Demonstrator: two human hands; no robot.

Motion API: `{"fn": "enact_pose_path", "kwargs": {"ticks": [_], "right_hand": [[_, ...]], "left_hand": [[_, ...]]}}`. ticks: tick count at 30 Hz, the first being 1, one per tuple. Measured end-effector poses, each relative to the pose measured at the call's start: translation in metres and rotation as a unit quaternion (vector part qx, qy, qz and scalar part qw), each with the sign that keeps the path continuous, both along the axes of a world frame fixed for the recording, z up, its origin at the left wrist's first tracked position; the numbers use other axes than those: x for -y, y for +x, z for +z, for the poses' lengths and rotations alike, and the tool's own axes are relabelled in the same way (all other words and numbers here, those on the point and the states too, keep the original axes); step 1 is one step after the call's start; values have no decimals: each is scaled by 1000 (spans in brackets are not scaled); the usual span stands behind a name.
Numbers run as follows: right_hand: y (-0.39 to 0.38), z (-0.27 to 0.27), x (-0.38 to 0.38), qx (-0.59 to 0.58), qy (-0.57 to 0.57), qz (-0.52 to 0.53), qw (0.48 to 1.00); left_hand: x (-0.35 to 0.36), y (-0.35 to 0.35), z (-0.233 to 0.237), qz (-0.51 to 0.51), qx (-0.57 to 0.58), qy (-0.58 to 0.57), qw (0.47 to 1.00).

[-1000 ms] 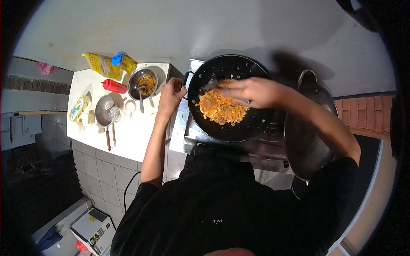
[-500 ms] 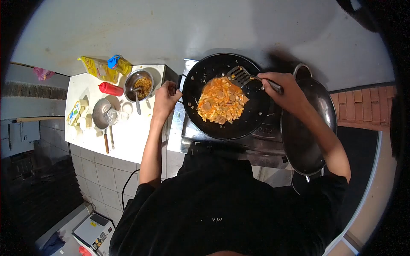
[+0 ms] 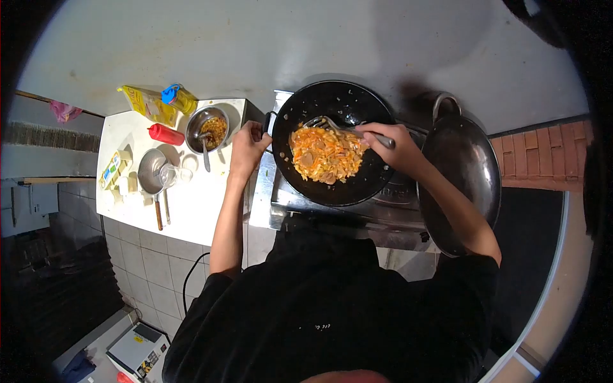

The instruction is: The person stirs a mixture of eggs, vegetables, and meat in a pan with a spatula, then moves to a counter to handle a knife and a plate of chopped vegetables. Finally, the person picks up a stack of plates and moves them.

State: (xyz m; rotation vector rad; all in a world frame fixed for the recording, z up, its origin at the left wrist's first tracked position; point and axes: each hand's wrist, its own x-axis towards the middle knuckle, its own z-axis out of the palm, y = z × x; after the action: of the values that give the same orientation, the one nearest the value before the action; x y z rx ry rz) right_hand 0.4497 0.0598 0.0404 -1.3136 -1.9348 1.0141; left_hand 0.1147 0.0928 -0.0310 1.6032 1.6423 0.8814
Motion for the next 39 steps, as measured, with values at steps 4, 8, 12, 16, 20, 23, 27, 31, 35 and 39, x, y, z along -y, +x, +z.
{"fn": "enact_pose_path", "kwargs": {"ticks": [4,8,12,16,20,23,27,31,35,39], "right_hand": [[0,42,19,125,221,39,966],[6,63,31,138,160,-28,977],[4,54,36,237,119,-116,957],[2,14,41,100,-21,-170,980],[-11,-50,49,-176,-124,-250,944],[-22,-68,54,-288,-150,-295,899],[-34,-69,63,-259,-104,-279,919],[-44,-40,84,-116,-29,-215,969],[-43,-20,102,-11,147,-65,987],[-40,2,125,190,189,83,960]], "left_hand": [[-3,1,-3,-1,-10,21,1000],[-5,0,2,-9,-11,16,1000],[-7,-4,0,-17,-25,24,999],[-7,-2,-2,-16,-30,22,999],[-5,1,3,-8,-17,18,1000],[-4,0,0,-14,-16,26,999],[-4,1,-1,-13,3,14,1000],[-5,0,-2,-8,18,5,1000],[-6,-4,-8,-15,15,2,1000],[-8,-5,-7,-17,12,-4,1000]]}}
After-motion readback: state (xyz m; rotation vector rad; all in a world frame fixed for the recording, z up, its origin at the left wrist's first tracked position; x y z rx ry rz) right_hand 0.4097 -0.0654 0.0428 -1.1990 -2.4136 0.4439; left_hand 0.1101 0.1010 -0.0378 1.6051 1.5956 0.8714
